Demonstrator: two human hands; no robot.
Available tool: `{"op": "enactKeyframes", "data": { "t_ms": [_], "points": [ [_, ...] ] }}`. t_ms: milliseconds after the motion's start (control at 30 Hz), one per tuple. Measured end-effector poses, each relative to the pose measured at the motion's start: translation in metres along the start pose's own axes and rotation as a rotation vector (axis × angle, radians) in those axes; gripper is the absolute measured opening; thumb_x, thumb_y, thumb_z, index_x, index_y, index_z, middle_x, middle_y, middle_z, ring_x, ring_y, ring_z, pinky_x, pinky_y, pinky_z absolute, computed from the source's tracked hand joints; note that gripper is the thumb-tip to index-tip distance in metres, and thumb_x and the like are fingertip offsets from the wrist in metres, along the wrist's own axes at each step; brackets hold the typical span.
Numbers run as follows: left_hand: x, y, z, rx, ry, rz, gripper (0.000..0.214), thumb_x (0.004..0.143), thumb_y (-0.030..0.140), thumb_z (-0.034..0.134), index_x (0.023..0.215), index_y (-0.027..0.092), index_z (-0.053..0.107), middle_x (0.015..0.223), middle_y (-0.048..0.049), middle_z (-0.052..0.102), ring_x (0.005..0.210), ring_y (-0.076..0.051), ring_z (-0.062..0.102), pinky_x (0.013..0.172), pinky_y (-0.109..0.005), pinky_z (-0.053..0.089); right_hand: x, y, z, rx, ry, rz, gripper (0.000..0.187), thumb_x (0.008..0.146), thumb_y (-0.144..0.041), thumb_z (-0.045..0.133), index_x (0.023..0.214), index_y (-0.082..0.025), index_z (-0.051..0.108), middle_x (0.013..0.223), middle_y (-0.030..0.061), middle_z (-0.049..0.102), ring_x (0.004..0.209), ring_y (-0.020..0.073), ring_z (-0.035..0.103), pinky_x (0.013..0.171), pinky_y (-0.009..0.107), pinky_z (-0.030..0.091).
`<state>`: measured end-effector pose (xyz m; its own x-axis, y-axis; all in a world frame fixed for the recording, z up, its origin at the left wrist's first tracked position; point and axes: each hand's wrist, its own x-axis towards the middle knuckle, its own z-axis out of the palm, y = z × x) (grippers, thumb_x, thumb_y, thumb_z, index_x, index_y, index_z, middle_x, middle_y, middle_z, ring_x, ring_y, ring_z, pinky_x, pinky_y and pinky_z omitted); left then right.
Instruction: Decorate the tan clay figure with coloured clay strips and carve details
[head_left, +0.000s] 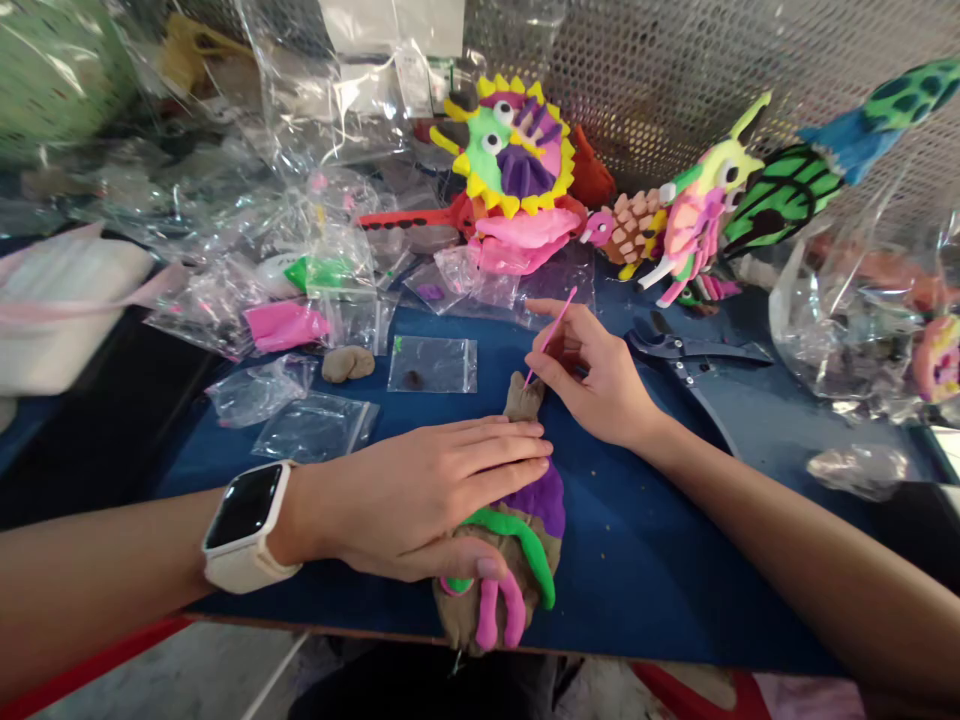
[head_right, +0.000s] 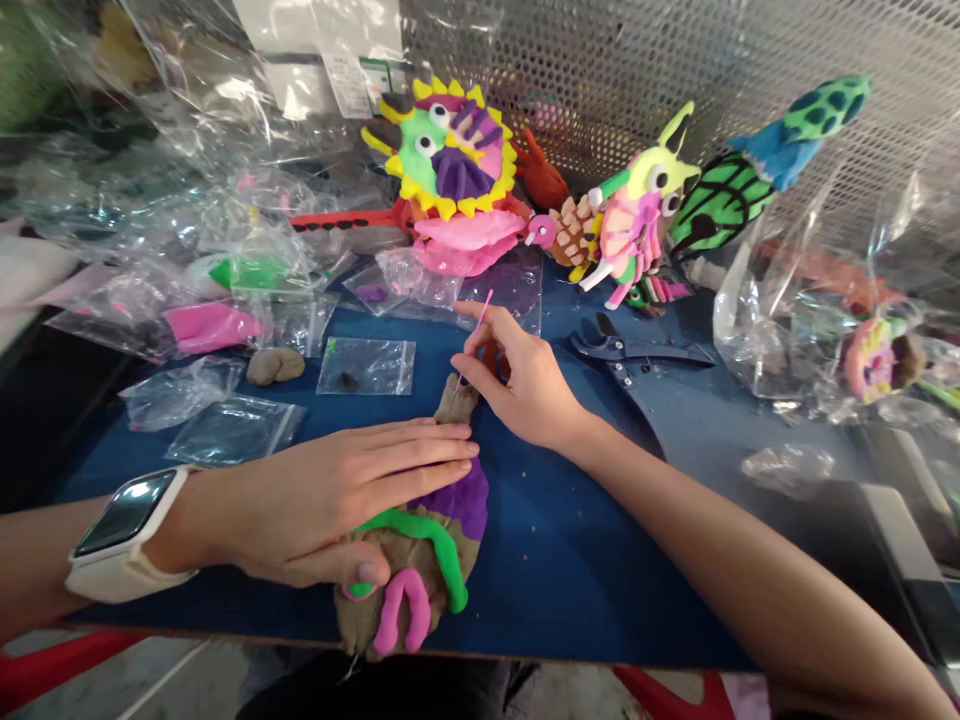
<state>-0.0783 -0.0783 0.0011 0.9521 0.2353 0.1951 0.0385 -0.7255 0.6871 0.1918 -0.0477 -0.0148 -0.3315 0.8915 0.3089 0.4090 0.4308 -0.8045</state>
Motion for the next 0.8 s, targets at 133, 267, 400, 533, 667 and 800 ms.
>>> {"op": "enactKeyframes", "data": {
  "t_ms": [133,267,400,533,667,800],
  "points": [
    [-0.0001,0.0001,-0.0002,0.0,-0.003,0.0,0.08,0.121,0.067,0.042,0.172,0.006,0.051,0.178,-0.0232,0.053,0.174,-0.035,0.042,0.146,-0.053,0.034,-0.0002,0.0009,0.0,-0.016,-0.039,-0.005,0.038,0.11,-0.032,0.069,0.147,-0.024,0.064,0.102,0.0012,0.074,0.075,0.0143,0.069,0.066,0.029,0.058],
    [-0.0001,-0.0006,-0.0003,-0.001,-0.003,0.009,0.08,0.12,0.067,0.043,0.172,0.005,0.051,0.177,-0.0233,0.054,0.174,-0.035,0.042,0.146,-0.053,0.033,0.0,0.0019,0.0006,-0.028,-0.031,-0.006,0.035,0.11,-0.032,0.07,0.144,-0.024,0.066,0.101,0.0017,0.074,0.074,0.0147,0.068,0.067,0.03,0.059],
    [0.0004,-0.0014,0.0002,0.001,0.005,0.012,0.079,0.12,0.066,0.045,0.172,0.007,0.05,0.177,-0.0234,0.054,0.173,-0.036,0.043,0.146,-0.054,0.034,0.0004,0.0033,0.001,-0.032,-0.011,0.015,0.036,0.11,-0.033,0.07,0.145,-0.024,0.065,0.101,0.0018,0.074,0.078,0.0166,0.07,0.072,0.032,0.061],
    [0.0009,-0.0012,-0.0002,0.007,0.008,0.016,0.078,0.12,0.066,0.046,0.172,0.008,0.051,0.177,-0.0235,0.055,0.173,-0.036,0.043,0.146,-0.054,0.035,0.001,0.0037,0.0013,-0.039,0.029,0.051,0.036,0.11,-0.034,0.071,0.144,-0.024,0.066,0.1,0.0021,0.073,0.079,0.0177,0.072,0.07,0.032,0.06],
    [0.0007,-0.0013,-0.0003,0.014,0.003,0.014,0.078,0.12,0.065,0.045,0.173,0.008,0.05,0.177,-0.0232,0.054,0.173,-0.036,0.043,0.145,-0.055,0.035,0.0004,0.0021,0.0007,-0.025,0.062,0.065,0.034,0.111,-0.035,0.069,0.144,-0.026,0.065,0.099,0.0015,0.072,0.081,0.0175,0.072,0.067,0.03,0.059],
    [0.0002,-0.0016,0.0012,0.015,0.006,0.015,0.078,0.121,0.064,0.044,0.172,0.006,0.05,0.177,-0.0234,0.054,0.174,-0.036,0.042,0.146,-0.054,0.034,-0.0007,0.0002,-0.0008,-0.021,0.031,0.035,0.035,0.11,-0.034,0.071,0.144,-0.026,0.066,0.099,0.0008,0.073,0.079,0.016,0.071,0.066,0.029,0.058]
  ]
}}
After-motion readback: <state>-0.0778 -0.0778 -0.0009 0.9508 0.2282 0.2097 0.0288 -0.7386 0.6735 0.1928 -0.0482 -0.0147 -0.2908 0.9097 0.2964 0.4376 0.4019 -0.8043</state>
